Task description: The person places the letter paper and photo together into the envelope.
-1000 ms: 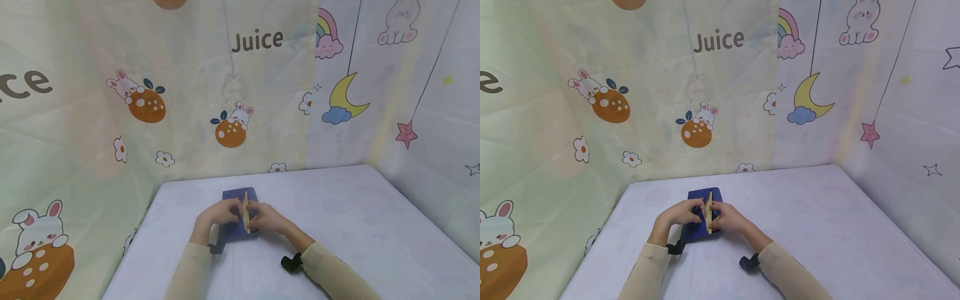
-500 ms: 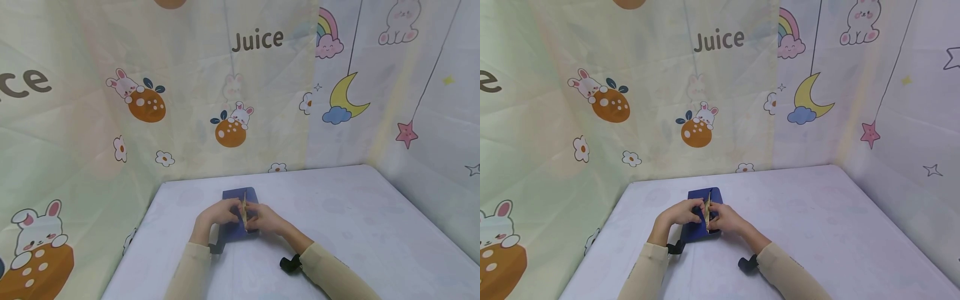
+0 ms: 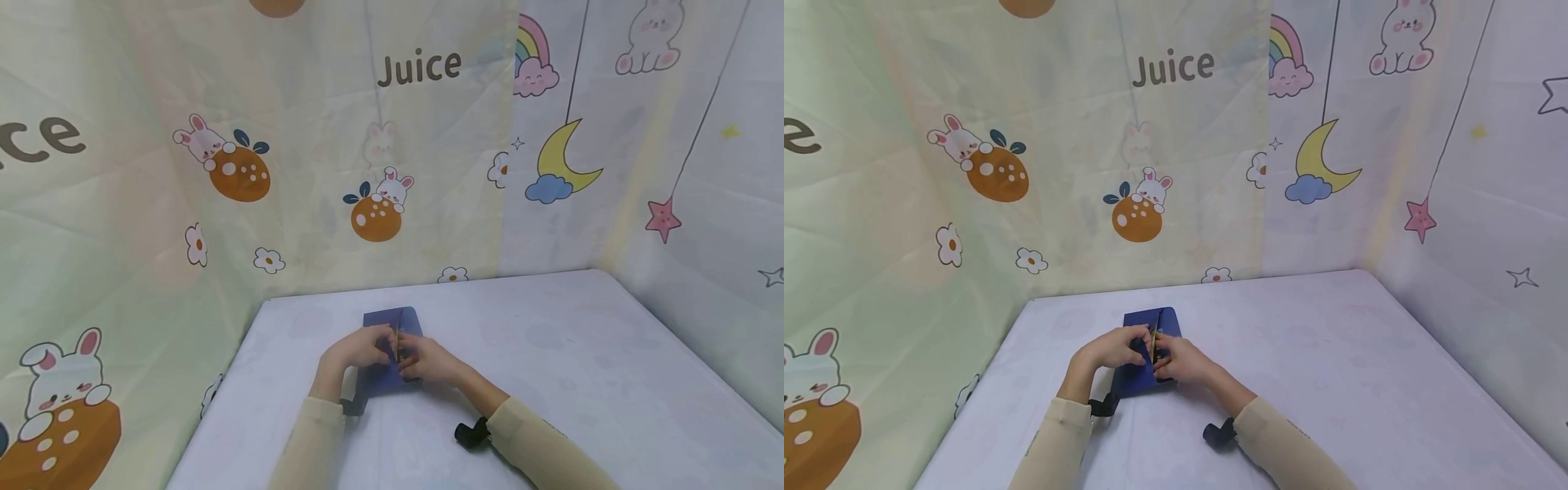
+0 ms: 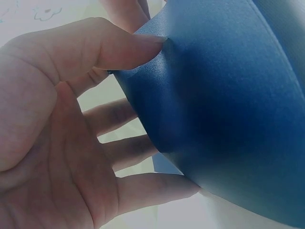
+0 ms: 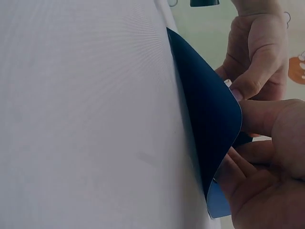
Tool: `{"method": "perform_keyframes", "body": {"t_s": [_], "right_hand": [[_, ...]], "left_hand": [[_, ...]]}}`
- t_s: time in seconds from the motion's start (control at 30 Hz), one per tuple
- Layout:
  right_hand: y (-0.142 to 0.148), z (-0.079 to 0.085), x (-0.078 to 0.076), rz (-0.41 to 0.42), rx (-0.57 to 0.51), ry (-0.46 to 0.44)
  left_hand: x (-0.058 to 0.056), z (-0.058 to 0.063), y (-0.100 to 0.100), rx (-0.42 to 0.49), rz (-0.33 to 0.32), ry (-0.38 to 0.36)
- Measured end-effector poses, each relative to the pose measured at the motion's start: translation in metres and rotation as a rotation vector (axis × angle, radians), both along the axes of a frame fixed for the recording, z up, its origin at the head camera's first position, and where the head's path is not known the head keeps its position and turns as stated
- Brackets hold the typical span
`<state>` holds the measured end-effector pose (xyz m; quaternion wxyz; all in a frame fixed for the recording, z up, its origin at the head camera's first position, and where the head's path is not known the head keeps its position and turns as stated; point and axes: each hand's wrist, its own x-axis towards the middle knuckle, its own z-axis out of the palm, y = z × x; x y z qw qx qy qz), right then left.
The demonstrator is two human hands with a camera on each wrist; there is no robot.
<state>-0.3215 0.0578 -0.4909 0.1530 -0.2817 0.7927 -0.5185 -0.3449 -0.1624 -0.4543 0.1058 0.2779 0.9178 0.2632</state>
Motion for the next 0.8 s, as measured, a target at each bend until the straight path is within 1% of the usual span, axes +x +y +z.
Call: {"method": "perform_keyframes", "body": {"t_s": [0.3,0.53,0.67,0.8], "right_hand": [[-0.002,-0.004,-0.003,0.018,0.017,0.034],[-0.001,-0.005,-0.004,0.017,0.026,0.038],[0.001,-0.007,-0.006,0.019,0.005,0.033],[0.006,-0.007,-0.011,-0.010,-0.032,0.044]], "left_hand": [[0.003,0.002,-0.001,0.014,0.002,-0.009],[0.003,0.001,0.000,0.012,0.003,-0.009],[0.004,0.000,0.002,0.006,0.011,-0.009],[0.001,-0.004,0.007,-0.022,0.033,-0.001]]}}
